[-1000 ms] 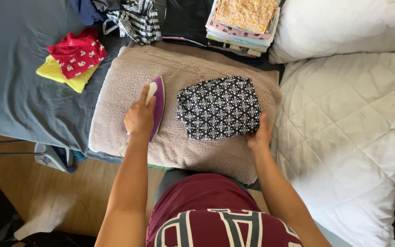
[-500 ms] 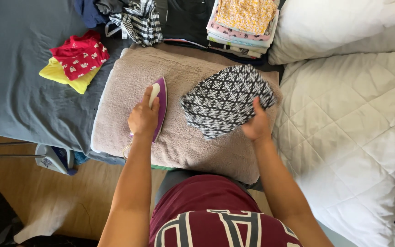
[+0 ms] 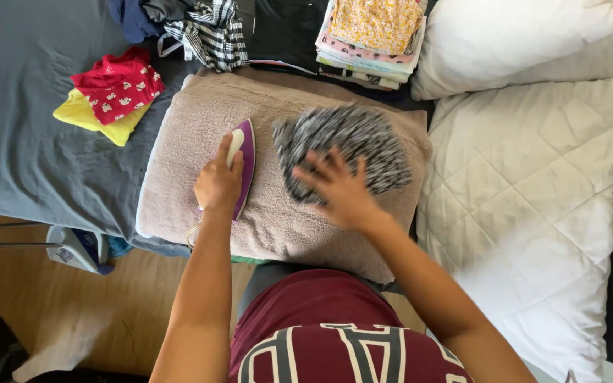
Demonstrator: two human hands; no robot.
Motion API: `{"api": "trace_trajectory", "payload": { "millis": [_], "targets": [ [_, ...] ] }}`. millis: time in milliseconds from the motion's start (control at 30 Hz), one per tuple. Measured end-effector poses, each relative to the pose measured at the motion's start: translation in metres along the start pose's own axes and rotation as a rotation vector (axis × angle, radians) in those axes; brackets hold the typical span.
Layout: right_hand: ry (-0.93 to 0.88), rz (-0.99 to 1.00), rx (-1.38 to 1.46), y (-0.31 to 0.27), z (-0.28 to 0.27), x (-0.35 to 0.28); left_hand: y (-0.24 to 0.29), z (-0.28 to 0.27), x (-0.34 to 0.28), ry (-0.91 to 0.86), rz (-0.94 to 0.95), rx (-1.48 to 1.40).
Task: The person irons a black and white patterned garment on a towel-covered surface, smoothing it out and folding it after ironing. They then pick up a checkered shirt and begin ironing it.
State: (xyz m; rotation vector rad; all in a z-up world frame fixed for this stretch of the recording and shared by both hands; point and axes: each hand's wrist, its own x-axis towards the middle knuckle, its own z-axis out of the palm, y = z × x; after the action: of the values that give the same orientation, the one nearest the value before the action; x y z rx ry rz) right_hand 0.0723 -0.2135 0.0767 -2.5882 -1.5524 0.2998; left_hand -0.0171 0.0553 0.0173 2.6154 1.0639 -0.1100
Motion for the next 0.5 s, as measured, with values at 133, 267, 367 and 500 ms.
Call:
{"api": "trace_trajectory", "payload": {
  "millis": [133,267,367,500],
  "targets": [
    [-0.238,-0.013,0.232,-0.006,0.037,-0.019,-0.001,-0.006,-0.002,0.000,-0.007,-0.047],
    [0.560,0.240,0.272,0.040,0.058,-0.043,0.001,-0.012,0.002,0.004,0.005,-0.106],
    [0.844,0.562,0.339,0.100,0.096,-0.063,0.028,-0.025,0.000,0.054,0.050,-0.168],
    [0.435,0.987,0.849,0.128,0.130,-0.072,0.083,-0.038,-0.017,0.104,0.283,-0.250]
  ]
}}
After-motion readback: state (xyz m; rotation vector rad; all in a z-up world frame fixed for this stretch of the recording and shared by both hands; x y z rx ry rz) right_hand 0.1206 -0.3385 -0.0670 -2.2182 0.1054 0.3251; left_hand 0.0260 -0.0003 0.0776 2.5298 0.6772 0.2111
